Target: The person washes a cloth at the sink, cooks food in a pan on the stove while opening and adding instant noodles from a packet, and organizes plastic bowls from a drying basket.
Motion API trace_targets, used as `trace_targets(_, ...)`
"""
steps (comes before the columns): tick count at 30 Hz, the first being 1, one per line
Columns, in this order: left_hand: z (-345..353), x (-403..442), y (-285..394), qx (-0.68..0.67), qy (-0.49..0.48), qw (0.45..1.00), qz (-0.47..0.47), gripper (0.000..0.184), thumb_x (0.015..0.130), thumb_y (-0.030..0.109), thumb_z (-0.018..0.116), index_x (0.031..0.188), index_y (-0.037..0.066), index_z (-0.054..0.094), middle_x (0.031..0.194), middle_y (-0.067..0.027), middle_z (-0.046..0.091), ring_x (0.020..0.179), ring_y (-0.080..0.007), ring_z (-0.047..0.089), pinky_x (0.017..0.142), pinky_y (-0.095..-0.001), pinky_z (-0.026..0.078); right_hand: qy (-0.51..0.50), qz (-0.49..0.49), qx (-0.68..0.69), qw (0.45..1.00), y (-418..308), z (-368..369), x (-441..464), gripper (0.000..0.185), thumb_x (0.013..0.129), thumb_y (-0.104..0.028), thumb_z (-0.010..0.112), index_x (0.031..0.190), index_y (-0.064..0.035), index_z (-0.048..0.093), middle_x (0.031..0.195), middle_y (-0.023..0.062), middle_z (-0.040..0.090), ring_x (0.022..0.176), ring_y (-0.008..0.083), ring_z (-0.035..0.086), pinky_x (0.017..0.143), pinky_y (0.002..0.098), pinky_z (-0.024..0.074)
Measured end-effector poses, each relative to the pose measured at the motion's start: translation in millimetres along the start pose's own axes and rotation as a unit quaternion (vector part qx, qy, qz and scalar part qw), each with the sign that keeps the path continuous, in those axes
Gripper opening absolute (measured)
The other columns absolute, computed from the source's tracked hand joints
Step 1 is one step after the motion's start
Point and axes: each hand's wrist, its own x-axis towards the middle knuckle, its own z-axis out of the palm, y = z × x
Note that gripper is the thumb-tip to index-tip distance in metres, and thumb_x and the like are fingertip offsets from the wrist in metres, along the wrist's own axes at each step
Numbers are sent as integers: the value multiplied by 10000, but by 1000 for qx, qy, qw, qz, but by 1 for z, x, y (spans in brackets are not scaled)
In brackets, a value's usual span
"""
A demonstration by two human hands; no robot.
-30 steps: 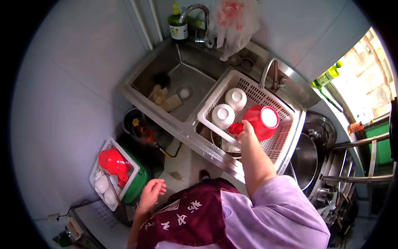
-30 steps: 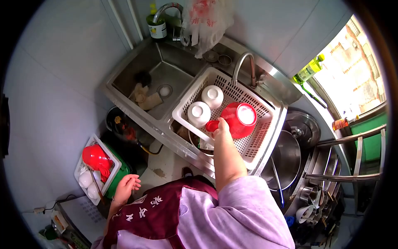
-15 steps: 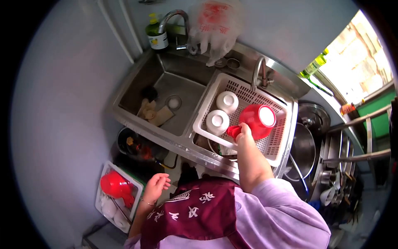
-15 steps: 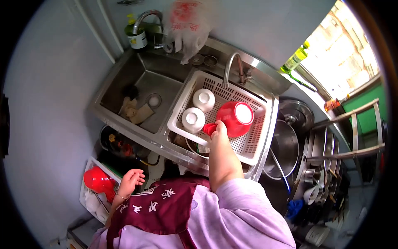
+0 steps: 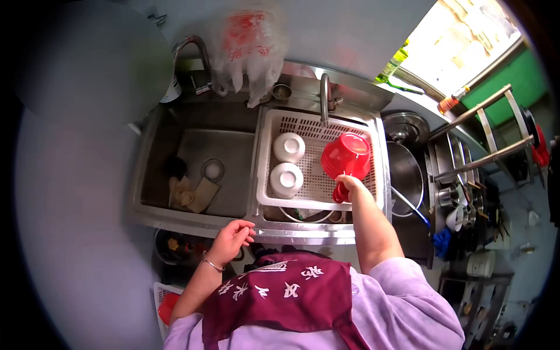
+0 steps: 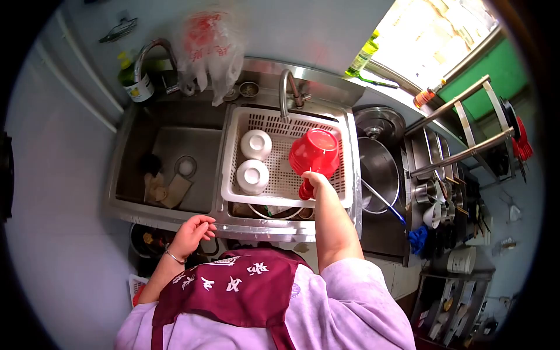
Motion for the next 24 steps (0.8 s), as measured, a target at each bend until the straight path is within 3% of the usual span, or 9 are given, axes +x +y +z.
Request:
trace_targets(2,2,12,4,-4,-25,1000,0,199,934,130,451,1072,21,546,925,-55,601,768,-101,581,675,-222,477,42,19,-70,996,-18,-3,-20,390,658,-250,703,989,-105,557,937,85,597,822,225,562,725,384,447)
trace_targets(5,11,35,13,-23,-91,995,-17,211,942,127,422,1077,17,541,934,-57,603,794,-109,588,692,-224,479,-66,-9,13,998,-14,-13,-8,431,660,-201,693,1028,-95,497,861,71,583,754,220,587,640,379,507)
trace_targets(8,35,73,28,2,-129,992,0,212,943,147,427,1053,16,553,888,-45,606,754,-95,586,665,-210,477,-51,-46,43,997,-8,-8,-20,397,657,-133,660,1008,-55,493,810,79,575,673,221,590,608,372,520)
trace_targets(12,73,139,36,0,-181,983,-22,219,943,165,437,1021,-1,557,851,-42,594,722,-86,576,632,-196,471,-82,-55,71,993,9,-15,-13,376,632,-112,655,977,-26,533,808,102,603,698,225,595,630,357,506)
trace_targets(17,106,190,26,-77,-166,979,-89,195,925,201,471,980,37,561,824,-40,584,716,-105,574,642,-225,485,-128,-46,112,984,7,-20,-37,332,681,-118,606,981,4,531,815,116,595,699,236,590,643,371,500)
trace_targets(20,125,215,15,-190,-109,963,-160,150,883,178,522,956,51,554,804,-39,573,715,-127,569,648,-244,487,-271,7,304,913,0,-27,-52,315,725,-112,551,998,37,504,834,164,563,731,276,579,658,383,500)
trace_targets(21,131,230,-1,-217,-85,960,-158,152,861,184,552,950,60,553,834,-49,573,754,-159,568,686,-297,485,-301,18,331,894,4,-29,-43,333,717,-110,556,1007,43,495,853,171,557,751,270,565,681,368,495)
trace_targets(24,159,253,-19,-213,-6,963,-166,214,866,230,538,998,62,552,901,-68,568,820,-208,563,728,-354,470,-370,54,442,815,5,-32,-58,350,711,-107,558,1009,63,487,853,176,554,736,254,548,696,360,486)
